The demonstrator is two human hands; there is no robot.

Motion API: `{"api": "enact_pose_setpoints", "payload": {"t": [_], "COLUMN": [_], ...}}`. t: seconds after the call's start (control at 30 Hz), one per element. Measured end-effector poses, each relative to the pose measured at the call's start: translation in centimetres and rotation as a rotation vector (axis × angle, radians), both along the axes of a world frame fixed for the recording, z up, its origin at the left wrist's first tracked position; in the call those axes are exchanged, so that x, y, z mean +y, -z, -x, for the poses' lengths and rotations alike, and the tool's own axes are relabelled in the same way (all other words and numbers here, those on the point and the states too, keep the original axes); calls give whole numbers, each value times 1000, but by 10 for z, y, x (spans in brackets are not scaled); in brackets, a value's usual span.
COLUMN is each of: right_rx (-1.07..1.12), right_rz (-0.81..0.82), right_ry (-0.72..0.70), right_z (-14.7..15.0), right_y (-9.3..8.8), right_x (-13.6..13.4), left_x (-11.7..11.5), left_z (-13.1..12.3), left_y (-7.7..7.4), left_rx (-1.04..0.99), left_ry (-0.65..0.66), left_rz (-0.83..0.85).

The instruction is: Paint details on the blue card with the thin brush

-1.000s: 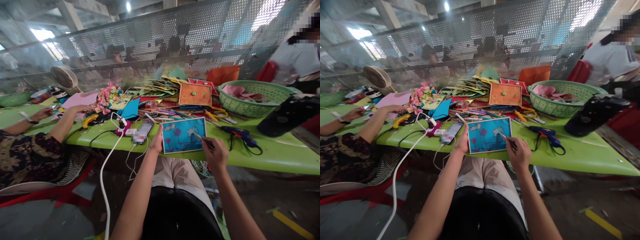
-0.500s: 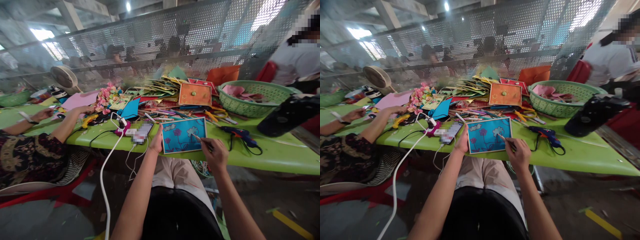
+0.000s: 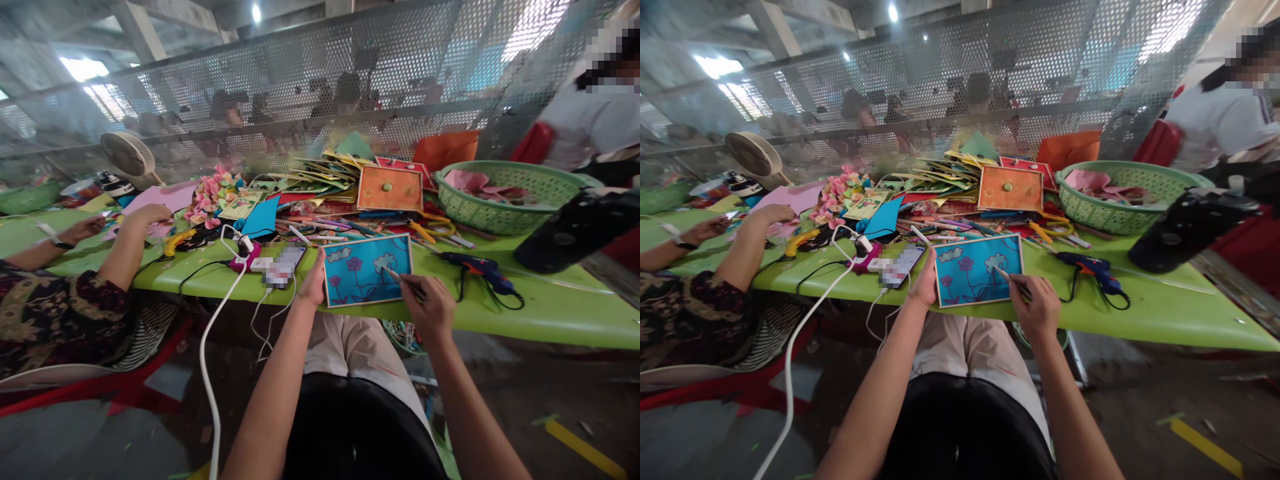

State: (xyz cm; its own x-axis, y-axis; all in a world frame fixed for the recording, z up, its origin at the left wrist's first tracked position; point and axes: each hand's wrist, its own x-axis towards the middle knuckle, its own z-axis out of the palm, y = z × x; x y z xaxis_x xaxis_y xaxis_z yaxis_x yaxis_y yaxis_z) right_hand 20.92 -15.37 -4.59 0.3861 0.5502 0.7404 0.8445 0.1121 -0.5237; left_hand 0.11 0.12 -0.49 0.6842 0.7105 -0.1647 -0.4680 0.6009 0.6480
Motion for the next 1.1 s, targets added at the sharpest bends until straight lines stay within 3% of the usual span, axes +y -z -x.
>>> {"api": "enact_pose_setpoints", "payload": {"t": [0.6, 1.1], "right_rx": [44, 21], "right_rz": [-36, -32], "right_ry": [62, 17], "right_z": [2, 2], "right_y": [0, -2], "right_x": [-1, -3], "left_x": [-3, -1], "left_z": [0, 0], "left_y": [-7, -4], "left_rx": [38, 50], "left_ry": [-10, -18], "left_rz": [30, 27]}}
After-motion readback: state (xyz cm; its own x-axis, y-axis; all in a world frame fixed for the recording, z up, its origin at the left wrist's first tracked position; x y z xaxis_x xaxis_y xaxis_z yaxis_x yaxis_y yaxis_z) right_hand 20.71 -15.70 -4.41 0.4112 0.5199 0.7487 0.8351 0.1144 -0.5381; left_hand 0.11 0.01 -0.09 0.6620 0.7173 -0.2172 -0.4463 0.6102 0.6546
